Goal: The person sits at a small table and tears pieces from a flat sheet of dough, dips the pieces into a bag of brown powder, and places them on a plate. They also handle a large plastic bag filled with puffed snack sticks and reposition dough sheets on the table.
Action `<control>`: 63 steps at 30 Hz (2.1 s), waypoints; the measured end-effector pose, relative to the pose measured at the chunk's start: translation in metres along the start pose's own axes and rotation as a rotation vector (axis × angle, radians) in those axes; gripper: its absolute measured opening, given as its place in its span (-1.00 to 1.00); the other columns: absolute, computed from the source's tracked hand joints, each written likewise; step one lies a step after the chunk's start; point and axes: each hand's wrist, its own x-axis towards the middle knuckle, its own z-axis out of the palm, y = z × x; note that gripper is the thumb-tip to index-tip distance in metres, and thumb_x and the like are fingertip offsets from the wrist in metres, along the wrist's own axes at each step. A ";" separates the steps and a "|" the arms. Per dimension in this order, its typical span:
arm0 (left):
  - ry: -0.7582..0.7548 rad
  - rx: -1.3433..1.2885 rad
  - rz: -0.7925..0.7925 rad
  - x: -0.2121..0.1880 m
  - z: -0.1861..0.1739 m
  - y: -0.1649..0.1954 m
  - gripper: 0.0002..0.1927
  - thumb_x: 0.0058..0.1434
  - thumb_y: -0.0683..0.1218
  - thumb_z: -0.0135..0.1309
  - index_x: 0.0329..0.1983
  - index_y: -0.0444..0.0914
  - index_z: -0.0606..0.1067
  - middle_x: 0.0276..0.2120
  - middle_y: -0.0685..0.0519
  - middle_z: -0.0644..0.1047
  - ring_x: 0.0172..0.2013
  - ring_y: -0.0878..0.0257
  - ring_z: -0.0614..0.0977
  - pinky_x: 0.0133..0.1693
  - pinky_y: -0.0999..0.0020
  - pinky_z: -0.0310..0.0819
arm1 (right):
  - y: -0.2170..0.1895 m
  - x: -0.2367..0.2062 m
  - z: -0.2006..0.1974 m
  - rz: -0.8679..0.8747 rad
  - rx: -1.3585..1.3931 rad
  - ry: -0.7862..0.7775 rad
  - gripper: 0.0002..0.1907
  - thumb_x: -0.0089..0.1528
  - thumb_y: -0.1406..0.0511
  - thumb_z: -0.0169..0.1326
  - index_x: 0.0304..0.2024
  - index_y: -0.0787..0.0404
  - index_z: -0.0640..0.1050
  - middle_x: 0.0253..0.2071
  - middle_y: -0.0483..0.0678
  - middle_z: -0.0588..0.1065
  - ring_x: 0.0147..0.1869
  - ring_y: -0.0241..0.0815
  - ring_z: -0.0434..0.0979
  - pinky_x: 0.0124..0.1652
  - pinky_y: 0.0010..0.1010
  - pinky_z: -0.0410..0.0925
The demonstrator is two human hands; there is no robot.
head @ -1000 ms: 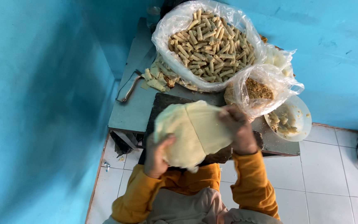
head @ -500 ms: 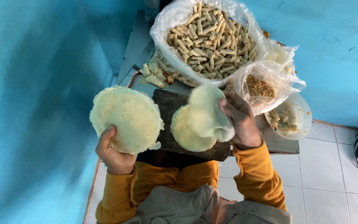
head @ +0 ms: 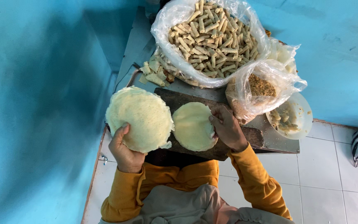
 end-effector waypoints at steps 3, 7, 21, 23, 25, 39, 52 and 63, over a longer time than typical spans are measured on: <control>0.009 -0.002 -0.018 0.002 -0.002 -0.003 -0.63 0.18 -0.07 0.12 0.05 -0.25 0.47 -0.02 0.04 0.52 0.02 0.09 0.60 -0.02 0.08 0.56 | -0.011 -0.005 0.002 0.023 -0.083 0.024 -0.84 0.33 0.35 0.04 -0.08 0.30 0.43 -0.42 -0.08 0.50 -0.55 -0.34 0.49 -0.57 -0.47 0.40; -0.009 0.021 -0.035 0.002 0.000 -0.007 -0.64 0.17 -0.06 0.10 0.03 -0.22 0.49 -0.04 0.05 0.53 -0.01 0.12 0.61 -0.06 0.11 0.58 | -0.014 -0.010 0.004 -0.032 -0.111 0.052 -0.83 0.31 0.37 0.07 -0.08 0.30 0.43 -0.41 -0.08 0.49 -0.54 -0.33 0.49 -0.58 -0.45 0.39; -0.038 0.008 -0.080 0.006 -0.001 -0.014 -0.65 0.21 -0.05 0.09 0.06 -0.21 0.49 -0.02 0.08 0.54 0.03 0.12 0.58 0.00 0.10 0.54 | -0.009 -0.014 0.001 -0.524 -0.690 0.316 -0.77 0.27 0.36 0.16 -0.01 0.17 0.53 -0.18 0.03 0.58 -0.28 -0.06 0.62 -0.35 -0.27 0.48; -0.051 -0.004 -0.090 0.007 -0.001 -0.016 -0.66 0.23 -0.04 0.10 0.05 -0.23 0.48 0.02 0.06 0.54 0.06 0.11 0.58 0.03 0.09 0.54 | -0.009 -0.012 0.004 -0.553 -0.673 0.330 -0.80 0.31 0.38 0.14 -0.01 0.15 0.55 -0.12 0.01 0.58 -0.24 -0.08 0.62 -0.32 -0.28 0.49; -0.080 -0.029 -0.110 0.007 0.001 -0.018 -0.61 0.22 -0.03 0.09 0.09 -0.24 0.48 0.03 0.05 0.54 0.08 0.09 0.58 0.05 0.06 0.55 | -0.012 -0.009 0.004 -0.456 -0.595 0.349 -0.85 0.38 0.39 0.09 0.00 0.12 0.55 -0.13 -0.07 0.59 -0.27 -0.21 0.64 -0.34 -0.34 0.50; -0.554 -0.086 -0.200 -0.011 0.024 -0.076 -0.45 0.50 0.15 -0.06 0.36 -0.32 0.32 0.17 -0.06 0.50 0.10 0.15 0.58 0.07 0.21 0.55 | -0.087 -0.049 0.066 -0.855 -0.534 0.023 -0.82 0.18 0.38 0.29 -0.17 0.26 0.62 -0.14 0.00 0.60 -0.06 -0.06 0.62 -0.12 -0.30 0.55; -0.641 0.168 -0.075 -0.024 0.030 -0.074 -0.44 0.25 -0.21 0.24 0.30 -0.31 0.35 0.09 -0.01 0.54 0.07 0.23 0.59 0.10 0.31 0.53 | -0.092 -0.047 0.049 -0.413 -0.263 -0.070 -0.91 0.29 0.44 0.13 -0.17 0.33 0.62 -0.29 0.03 0.60 -0.30 -0.23 0.64 -0.32 -0.38 0.46; -0.585 0.088 -0.107 -0.017 0.023 -0.082 -0.55 0.41 -0.11 0.16 0.30 -0.34 0.36 0.04 -0.01 0.54 0.00 0.27 0.59 0.03 0.34 0.54 | -0.059 -0.039 0.036 -0.420 -0.076 -0.125 -0.87 0.27 0.45 0.18 -0.11 0.35 0.61 -0.30 -0.02 0.64 -0.35 -0.35 0.58 -0.36 -0.54 0.45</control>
